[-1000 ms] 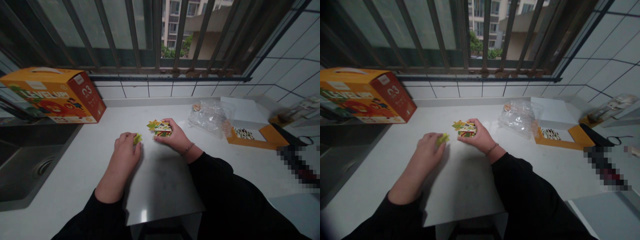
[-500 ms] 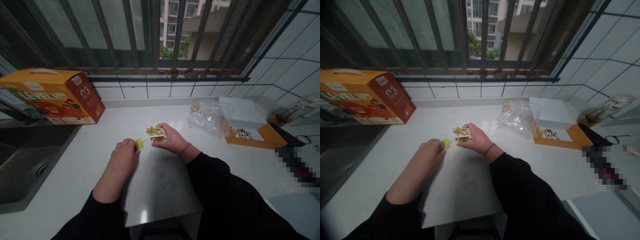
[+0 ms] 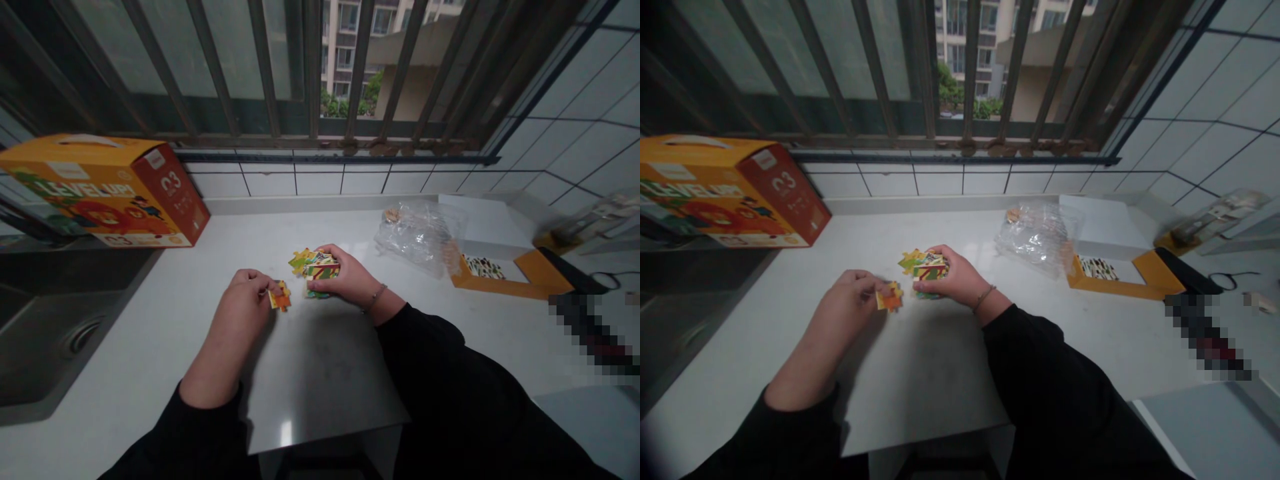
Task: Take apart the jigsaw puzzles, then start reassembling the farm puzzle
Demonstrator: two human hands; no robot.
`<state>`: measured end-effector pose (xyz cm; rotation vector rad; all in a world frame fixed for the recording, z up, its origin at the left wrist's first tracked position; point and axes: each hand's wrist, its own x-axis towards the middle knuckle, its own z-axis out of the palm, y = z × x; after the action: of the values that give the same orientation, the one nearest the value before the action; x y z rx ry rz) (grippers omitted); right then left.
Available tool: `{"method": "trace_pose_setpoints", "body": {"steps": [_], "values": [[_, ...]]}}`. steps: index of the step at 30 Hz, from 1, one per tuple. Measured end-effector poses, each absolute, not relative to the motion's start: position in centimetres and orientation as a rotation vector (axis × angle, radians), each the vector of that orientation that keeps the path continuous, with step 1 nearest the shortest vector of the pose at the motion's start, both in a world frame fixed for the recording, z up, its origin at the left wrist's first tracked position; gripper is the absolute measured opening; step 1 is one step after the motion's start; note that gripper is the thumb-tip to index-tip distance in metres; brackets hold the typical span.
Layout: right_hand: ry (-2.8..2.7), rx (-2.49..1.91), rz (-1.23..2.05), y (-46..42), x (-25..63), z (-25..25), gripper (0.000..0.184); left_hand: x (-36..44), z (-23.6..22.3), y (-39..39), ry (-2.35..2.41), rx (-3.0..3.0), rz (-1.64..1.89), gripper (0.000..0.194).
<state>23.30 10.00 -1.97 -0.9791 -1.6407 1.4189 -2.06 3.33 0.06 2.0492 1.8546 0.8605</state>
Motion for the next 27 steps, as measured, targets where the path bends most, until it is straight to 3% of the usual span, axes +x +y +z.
{"method": "trace_pose_setpoints", "body": {"steps": [8, 18, 22, 27], "values": [[-2.014, -0.881, 1.315, 9.9, 23.2, -2.1, 0.077, -1.6, 0.5, 3.1, 1.882, 1.935, 0.83, 0.029], [-2.077, -0.831, 1.274, 9.9, 23.2, -2.1, 0.073, -0.9, 1.0, 2.9, 1.942, 1.727, 1.06, 0.003], [-2.107, -0.804, 1.129, 10.0, 23.1, -2.2, 0.073, 0.1, -0.2, 3.5, 1.654, 1.564, 1.243, 0.013], [-1.963, -0.809, 1.387, 9.7, 22.8, -2.6, 0.076, 1.6, -1.6, 4.6, 1.442, 1.274, 1.39, 0.021]]}}
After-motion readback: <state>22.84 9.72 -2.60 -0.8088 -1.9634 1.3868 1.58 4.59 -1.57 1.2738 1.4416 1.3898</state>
